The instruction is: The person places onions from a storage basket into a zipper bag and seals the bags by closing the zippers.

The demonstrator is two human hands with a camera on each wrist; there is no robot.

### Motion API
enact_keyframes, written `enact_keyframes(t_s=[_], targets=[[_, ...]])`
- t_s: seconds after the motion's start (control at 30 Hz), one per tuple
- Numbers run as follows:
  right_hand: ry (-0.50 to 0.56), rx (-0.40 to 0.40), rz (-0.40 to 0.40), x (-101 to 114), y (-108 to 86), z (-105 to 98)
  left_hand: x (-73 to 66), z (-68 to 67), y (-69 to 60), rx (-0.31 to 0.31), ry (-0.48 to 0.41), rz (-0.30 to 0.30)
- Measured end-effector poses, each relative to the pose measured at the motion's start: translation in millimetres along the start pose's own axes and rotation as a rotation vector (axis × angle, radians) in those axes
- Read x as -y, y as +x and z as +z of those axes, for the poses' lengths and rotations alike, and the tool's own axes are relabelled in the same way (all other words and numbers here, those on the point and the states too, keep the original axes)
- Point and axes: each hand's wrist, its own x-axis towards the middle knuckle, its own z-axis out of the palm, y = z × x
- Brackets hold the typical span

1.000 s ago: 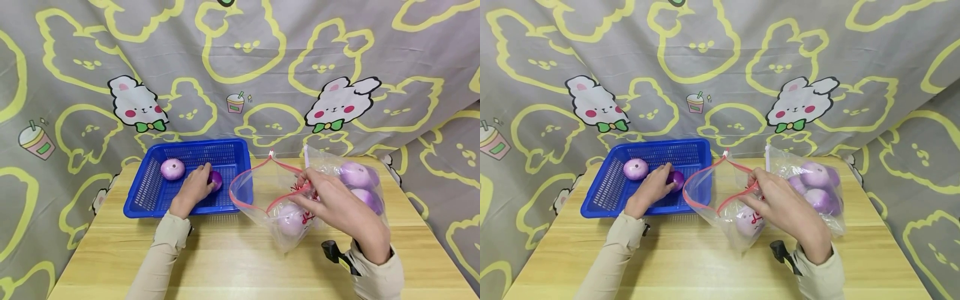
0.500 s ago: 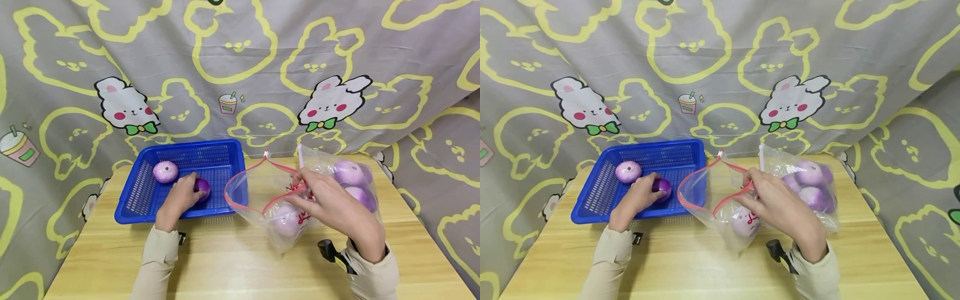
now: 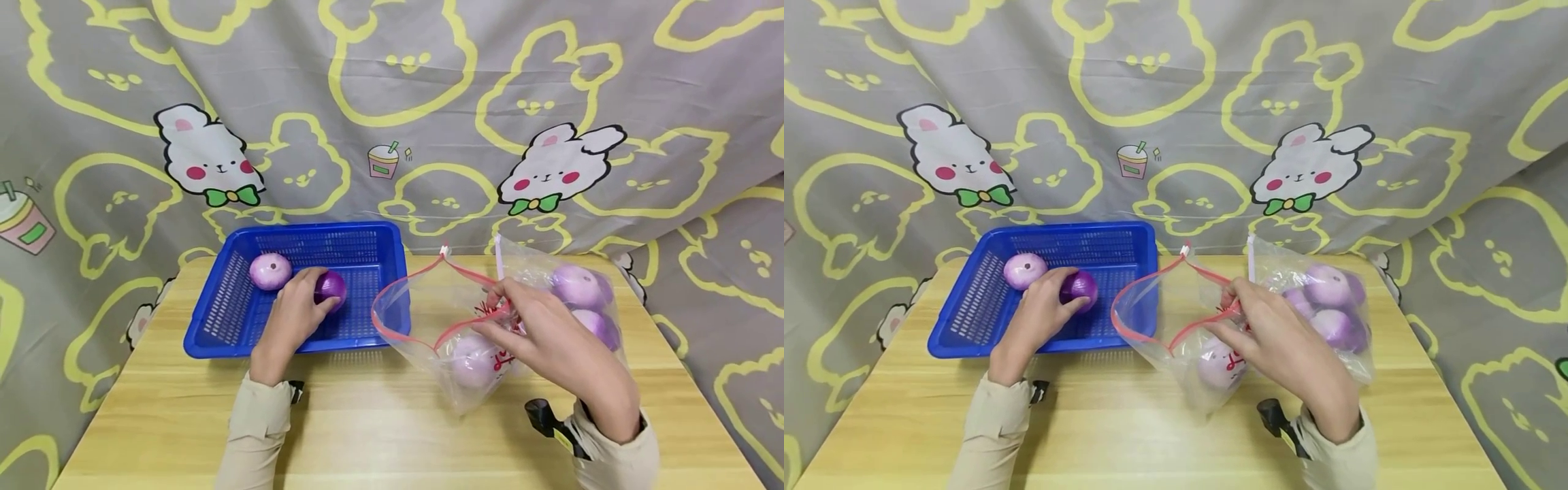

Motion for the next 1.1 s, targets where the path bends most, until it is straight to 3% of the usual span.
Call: enact_keyframes(t_s=[0.33,1.1], targets=[[0.019,-0.036,-0.01,-0.9,-0.9,1.0,-11.1,-12.8,0.0,0.022,-0.018,-0.003],[0.029,-0.031,-0.013,-3.1,0.2,1.1,-25.6,-26.8,-2.6,-0.013,-0.017,0.009]])
